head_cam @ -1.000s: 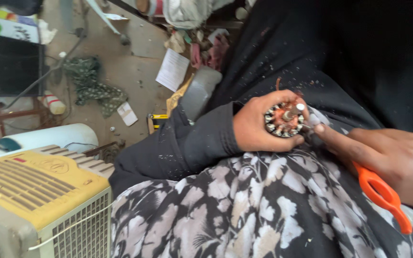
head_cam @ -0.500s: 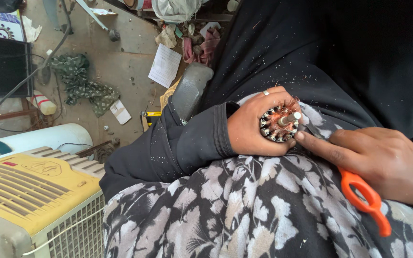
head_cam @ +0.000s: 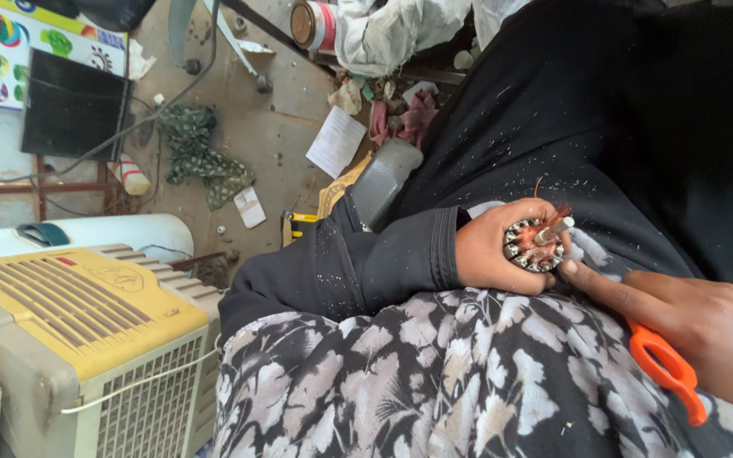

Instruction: The person holds a cylindrical motor armature in their left hand and uses orange-handled scissors in their right hand to trim the protruding copper wires. The person repeatedly rotates the armature to access different sections and snips the wires flush with the surface.

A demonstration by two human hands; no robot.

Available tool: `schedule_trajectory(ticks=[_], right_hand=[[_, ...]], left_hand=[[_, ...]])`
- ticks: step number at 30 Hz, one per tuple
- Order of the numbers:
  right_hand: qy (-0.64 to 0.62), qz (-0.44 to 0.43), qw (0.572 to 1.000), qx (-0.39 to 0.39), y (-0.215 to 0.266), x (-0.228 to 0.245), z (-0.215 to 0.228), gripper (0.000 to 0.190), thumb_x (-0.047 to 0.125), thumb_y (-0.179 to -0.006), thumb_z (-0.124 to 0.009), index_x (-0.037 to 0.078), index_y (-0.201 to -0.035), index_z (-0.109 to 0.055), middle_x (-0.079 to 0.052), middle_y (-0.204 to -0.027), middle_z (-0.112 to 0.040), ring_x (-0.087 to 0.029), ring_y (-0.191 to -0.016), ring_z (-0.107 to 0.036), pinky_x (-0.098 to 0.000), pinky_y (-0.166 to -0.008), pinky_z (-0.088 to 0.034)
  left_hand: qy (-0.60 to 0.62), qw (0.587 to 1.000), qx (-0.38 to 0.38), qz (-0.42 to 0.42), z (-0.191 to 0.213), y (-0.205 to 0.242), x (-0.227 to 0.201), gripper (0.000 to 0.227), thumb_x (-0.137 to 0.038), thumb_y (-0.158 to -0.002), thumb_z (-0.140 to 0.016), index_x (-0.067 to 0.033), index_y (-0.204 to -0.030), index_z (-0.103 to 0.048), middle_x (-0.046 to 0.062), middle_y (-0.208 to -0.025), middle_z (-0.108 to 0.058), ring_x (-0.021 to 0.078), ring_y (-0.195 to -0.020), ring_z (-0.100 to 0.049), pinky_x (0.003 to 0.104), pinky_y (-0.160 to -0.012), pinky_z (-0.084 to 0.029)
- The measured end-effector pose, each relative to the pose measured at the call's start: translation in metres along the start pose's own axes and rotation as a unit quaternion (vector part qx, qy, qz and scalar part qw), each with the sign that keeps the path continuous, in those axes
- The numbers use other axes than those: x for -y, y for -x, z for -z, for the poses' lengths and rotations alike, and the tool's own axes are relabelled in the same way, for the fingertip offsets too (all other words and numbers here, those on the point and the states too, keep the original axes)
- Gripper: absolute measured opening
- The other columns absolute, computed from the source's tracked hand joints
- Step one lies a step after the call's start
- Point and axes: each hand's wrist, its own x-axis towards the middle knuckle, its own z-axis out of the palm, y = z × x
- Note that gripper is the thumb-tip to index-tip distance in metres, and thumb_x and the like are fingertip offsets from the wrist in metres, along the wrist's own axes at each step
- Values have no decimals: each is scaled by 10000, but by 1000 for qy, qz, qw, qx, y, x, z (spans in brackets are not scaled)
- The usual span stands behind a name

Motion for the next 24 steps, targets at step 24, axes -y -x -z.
schedule_trajectory(ticks=[24], right_hand=[[0,-105,980,-168,13,23,18,826,110,-737,-790,248,-1503,-515,-15,-719,-663,-161,-641,-664,-333,-600,-555]], left_hand=[[-173,963,-136,-157,14,12,-87,418,-104,-871,-814,-25,-1174,-537,36,-1146,-562,62,-976,-538,218,-948,-466]])
